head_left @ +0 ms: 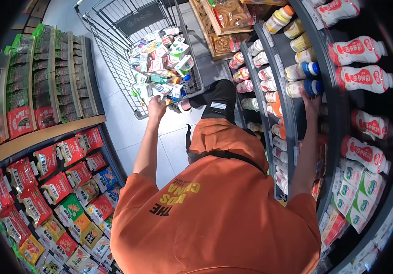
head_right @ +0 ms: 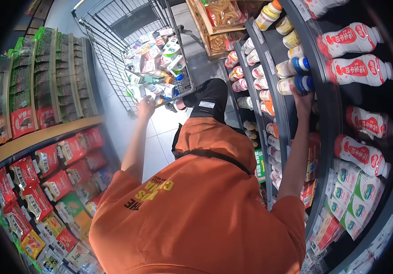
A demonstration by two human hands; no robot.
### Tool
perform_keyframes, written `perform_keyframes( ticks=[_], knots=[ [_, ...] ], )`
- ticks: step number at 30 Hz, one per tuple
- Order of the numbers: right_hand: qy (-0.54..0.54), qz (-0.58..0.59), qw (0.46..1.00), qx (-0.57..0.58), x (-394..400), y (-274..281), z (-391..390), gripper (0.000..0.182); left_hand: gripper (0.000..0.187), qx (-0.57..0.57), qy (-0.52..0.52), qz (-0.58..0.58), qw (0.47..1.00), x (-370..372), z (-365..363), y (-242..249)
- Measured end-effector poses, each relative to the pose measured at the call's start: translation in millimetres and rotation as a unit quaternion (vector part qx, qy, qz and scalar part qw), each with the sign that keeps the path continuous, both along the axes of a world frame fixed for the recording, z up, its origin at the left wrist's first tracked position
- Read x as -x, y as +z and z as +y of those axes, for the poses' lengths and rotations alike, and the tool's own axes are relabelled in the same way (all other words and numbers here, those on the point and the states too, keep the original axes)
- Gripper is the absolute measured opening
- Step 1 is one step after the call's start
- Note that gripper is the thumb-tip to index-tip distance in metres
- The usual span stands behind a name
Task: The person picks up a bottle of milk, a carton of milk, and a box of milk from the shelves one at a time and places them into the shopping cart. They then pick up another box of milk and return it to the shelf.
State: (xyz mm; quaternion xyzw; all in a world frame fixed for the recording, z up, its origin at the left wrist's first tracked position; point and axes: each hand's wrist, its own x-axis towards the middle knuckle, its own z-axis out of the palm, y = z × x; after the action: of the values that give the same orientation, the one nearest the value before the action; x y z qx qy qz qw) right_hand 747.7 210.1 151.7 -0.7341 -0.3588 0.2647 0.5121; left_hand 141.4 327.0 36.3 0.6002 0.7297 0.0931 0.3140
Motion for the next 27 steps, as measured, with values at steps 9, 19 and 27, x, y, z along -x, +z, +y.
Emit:
perform_keyframes(
  ticks=[9, 19, 27],
  knots=[
    [-0.111, -0.057, 0.992, 0.027, 42.2, -8.9, -29.8, 0.073, 0.045, 0.031, -0.058, 0.064, 0.996, -10.7, -5.3, -50.3],
    [-0.076, -0.133, 0.983, 0.105, 121.2, 4.5, -68.6, 0.029, 0.036, 0.071, -0.142, 0.057, 0.986, -58.8, 46.0, -75.5],
    [-0.041, -0.136, 0.974, 0.175, 141.2, -5.5, -103.9, 0.014, 0.05, 0.148, -0.109, -0.093, 0.979, -96.3, 86.2, -221.2]
  ],
)
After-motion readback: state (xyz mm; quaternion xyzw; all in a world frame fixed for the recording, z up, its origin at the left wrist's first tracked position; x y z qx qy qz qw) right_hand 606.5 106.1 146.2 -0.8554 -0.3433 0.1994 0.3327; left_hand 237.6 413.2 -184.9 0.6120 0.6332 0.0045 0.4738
